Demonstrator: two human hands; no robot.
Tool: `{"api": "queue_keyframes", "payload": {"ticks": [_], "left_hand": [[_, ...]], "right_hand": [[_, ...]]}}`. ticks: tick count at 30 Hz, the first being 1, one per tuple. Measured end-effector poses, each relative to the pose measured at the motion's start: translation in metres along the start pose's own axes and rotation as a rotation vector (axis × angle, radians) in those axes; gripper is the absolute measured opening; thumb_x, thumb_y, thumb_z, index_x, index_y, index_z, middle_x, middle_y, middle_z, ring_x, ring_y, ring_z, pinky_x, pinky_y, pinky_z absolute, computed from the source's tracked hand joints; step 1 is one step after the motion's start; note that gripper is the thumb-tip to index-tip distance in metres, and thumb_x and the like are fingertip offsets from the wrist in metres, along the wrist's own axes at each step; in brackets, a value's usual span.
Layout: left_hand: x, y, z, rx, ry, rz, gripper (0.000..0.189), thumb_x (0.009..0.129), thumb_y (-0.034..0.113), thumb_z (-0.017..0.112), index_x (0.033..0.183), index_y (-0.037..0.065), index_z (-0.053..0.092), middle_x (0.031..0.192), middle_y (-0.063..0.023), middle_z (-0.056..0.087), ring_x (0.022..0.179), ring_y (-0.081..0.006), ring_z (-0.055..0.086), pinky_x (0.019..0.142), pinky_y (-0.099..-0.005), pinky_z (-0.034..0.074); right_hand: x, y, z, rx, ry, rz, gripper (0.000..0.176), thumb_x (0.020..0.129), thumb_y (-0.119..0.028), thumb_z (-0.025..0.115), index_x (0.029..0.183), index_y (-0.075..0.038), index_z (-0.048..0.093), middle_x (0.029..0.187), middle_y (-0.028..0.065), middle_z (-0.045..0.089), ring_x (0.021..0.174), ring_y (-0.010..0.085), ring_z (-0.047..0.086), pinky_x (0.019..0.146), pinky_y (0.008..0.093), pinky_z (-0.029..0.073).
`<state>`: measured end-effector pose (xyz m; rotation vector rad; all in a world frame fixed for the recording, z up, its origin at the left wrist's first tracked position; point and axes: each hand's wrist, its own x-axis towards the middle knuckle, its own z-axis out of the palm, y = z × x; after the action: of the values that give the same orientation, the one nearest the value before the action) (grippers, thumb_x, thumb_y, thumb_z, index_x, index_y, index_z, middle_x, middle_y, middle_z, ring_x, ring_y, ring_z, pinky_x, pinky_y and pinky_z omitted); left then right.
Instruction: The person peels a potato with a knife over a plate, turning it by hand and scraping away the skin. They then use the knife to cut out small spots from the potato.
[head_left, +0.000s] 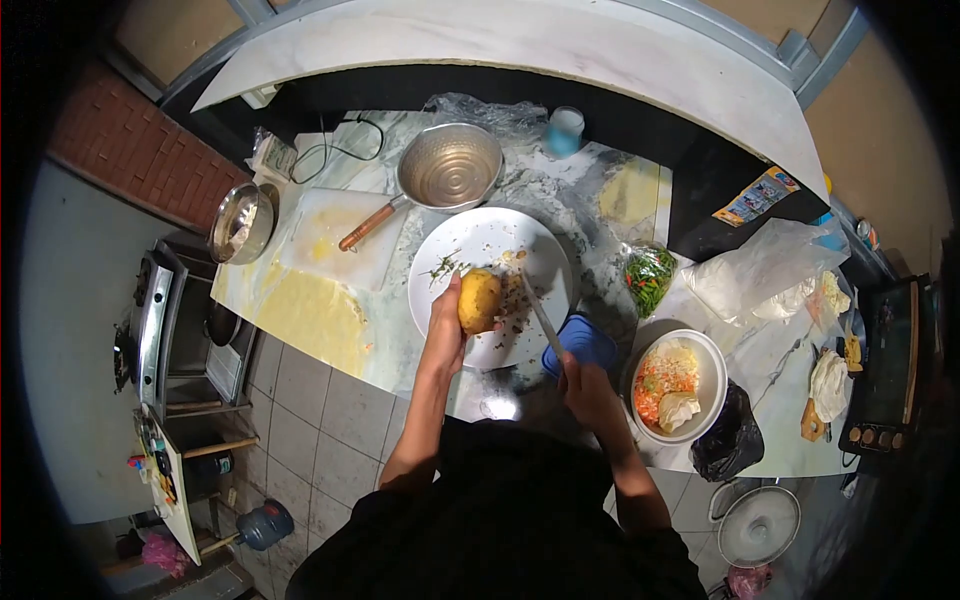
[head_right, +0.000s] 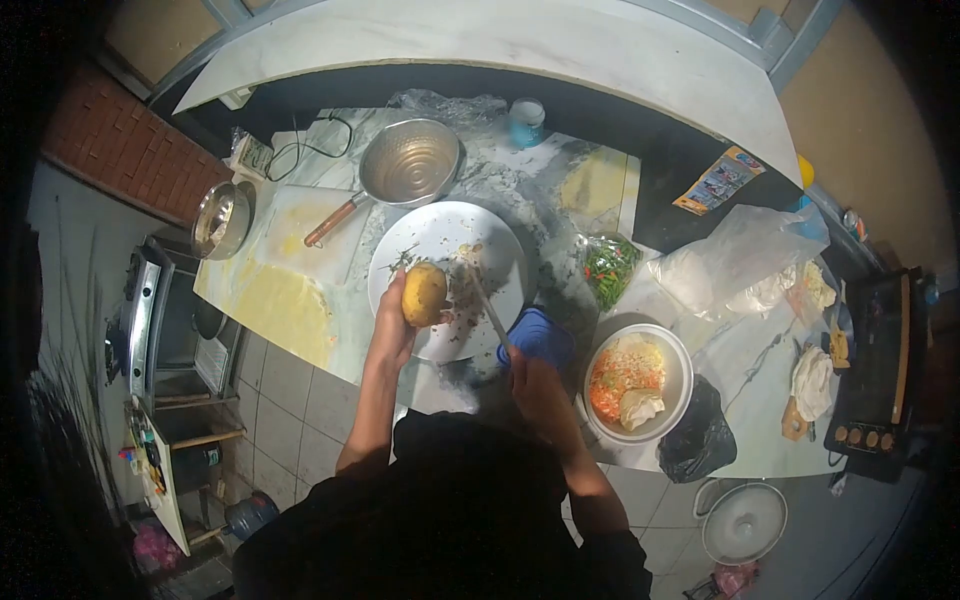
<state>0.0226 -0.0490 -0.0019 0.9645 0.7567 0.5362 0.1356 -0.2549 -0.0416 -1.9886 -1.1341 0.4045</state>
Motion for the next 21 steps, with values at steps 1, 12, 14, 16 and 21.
{"api": "queue_keyframes", "payload": {"ticks": [1, 12, 14, 16, 21], "left_hand": [[0.003, -0.003, 0.001, 0.01, 0.047, -0.001, 0.061, 0.102, 0.048, 0.029, 0.116, -0.005, 0.056, 0.094, -0.0161, 0.064, 0.082, -0.0225, 0.067, 0.067, -0.0331, 0.058], [-0.004, -0.029, 0.017, -0.233, -0.042, -0.105, 0.052, 0.1, 0.048, 0.037, 0.128, 0.006, 0.049, 0.121, -0.0097, 0.057, 0.117, -0.0217, 0.051, 0.103, -0.0401, 0.038], [-0.004, -0.034, 0.018, -0.328, -0.061, -0.165, 0.051, 0.099, 0.049, 0.036, 0.129, 0.008, 0.049, 0.12, -0.01, 0.057, 0.116, -0.0225, 0.052, 0.103, -0.0406, 0.037], [-0.009, -0.025, 0.031, -0.349, -0.017, -0.162, 0.051, 0.099, 0.048, 0.034, 0.128, 0.008, 0.05, 0.118, -0.0099, 0.058, 0.111, -0.0228, 0.054, 0.099, -0.0402, 0.041], [-0.011, -0.03, 0.037, -0.121, 0.206, 0.009, 0.049, 0.101, 0.044, 0.038, 0.113, 0.001, 0.057, 0.096, -0.009, 0.063, 0.076, -0.016, 0.062, 0.06, -0.0289, 0.052]], "right_hand": [[0.003, 0.003, 0.001, -0.023, 0.065, -0.109, 0.039, 0.102, -0.029, 0.041, 0.083, 0.001, 0.057, 0.053, 0.0099, 0.05, 0.051, 0.0201, 0.056, 0.052, 0.034, 0.042], [0.059, -0.059, 0.006, 0.44, -0.171, 0.042, 0.018, 0.101, -0.016, 0.044, 0.092, -0.001, 0.047, 0.052, 0.0083, 0.052, 0.038, 0.0176, 0.052, 0.039, 0.0322, 0.04], [0.066, -0.059, 0.016, 0.243, -0.024, -0.105, 0.018, 0.1, -0.014, 0.047, 0.089, 0.001, 0.047, 0.053, 0.0151, 0.053, 0.044, 0.0293, 0.057, 0.044, 0.0378, 0.044], [0.068, -0.062, 0.017, 0.213, 0.01, -0.144, 0.017, 0.099, -0.013, 0.048, 0.091, 0.002, 0.047, 0.055, 0.0186, 0.054, 0.049, 0.0348, 0.058, 0.047, 0.041, 0.044], [0.068, -0.07, 0.016, 0.113, -0.027, -0.1, 0.017, 0.097, -0.012, 0.051, 0.095, 0.004, 0.049, 0.06, 0.0251, 0.056, 0.062, 0.0447, 0.059, 0.055, 0.049, 0.045]]}}
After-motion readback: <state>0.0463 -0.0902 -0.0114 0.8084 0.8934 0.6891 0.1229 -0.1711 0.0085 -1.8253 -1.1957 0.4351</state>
